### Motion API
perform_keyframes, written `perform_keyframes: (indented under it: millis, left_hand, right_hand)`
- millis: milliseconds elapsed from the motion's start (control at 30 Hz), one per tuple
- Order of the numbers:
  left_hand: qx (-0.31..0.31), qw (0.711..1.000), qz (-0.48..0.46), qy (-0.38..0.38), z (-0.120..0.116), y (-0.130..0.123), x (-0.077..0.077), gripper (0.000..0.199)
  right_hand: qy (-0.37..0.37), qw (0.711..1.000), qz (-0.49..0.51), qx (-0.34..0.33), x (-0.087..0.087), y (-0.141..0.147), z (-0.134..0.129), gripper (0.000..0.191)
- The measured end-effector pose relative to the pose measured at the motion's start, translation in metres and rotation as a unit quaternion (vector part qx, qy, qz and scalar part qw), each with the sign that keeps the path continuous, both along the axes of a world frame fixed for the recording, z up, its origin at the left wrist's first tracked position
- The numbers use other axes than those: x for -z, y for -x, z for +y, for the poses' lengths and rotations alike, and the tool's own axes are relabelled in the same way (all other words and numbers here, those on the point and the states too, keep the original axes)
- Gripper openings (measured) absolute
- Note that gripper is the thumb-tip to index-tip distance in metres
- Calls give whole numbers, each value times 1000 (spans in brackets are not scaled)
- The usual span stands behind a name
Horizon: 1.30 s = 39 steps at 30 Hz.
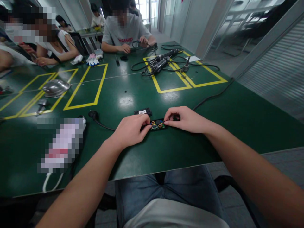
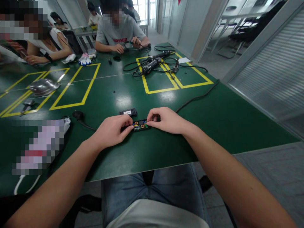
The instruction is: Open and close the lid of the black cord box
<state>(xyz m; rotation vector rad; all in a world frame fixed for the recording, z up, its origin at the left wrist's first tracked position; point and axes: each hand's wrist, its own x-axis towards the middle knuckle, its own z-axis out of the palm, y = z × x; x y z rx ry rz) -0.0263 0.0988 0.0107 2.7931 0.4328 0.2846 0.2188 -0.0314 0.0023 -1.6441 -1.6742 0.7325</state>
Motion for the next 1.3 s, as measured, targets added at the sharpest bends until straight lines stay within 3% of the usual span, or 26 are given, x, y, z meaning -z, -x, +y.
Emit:
perform_keyframes:
  millis: [267, 600, 967, 1067, 1200, 1300]
  left_hand:
    - [-38, 999, -23, 31, 0, -3, -1, 11]
    - [-27, 996, -58, 60, 2, -2, -2, 14]
    - [6, 996, -84, 12, 4, -1, 0, 12]
    - [-52, 992, -112, 2, 7, -3, 5, 5]
    - [-151, 984, -94, 10, 13, -6, 11, 28]
    - [-174, 982, -67, 31, 14, -6, 12, 40]
  right_hand:
    - [-32, 999, -37, 16, 1, 2, -3, 19]
    - [-32, 999, -5, 17, -3, 1, -4, 21]
    - [-68, 997, -29, -20, -1, 0, -1, 18]
    - [-69, 997, -34, -14, 0, 2, -1, 14]
    - [-57, 998, -11, 11, 2, 3, -1, 11]
    - [-45, 998, 28, 16, 2, 2, 0, 22]
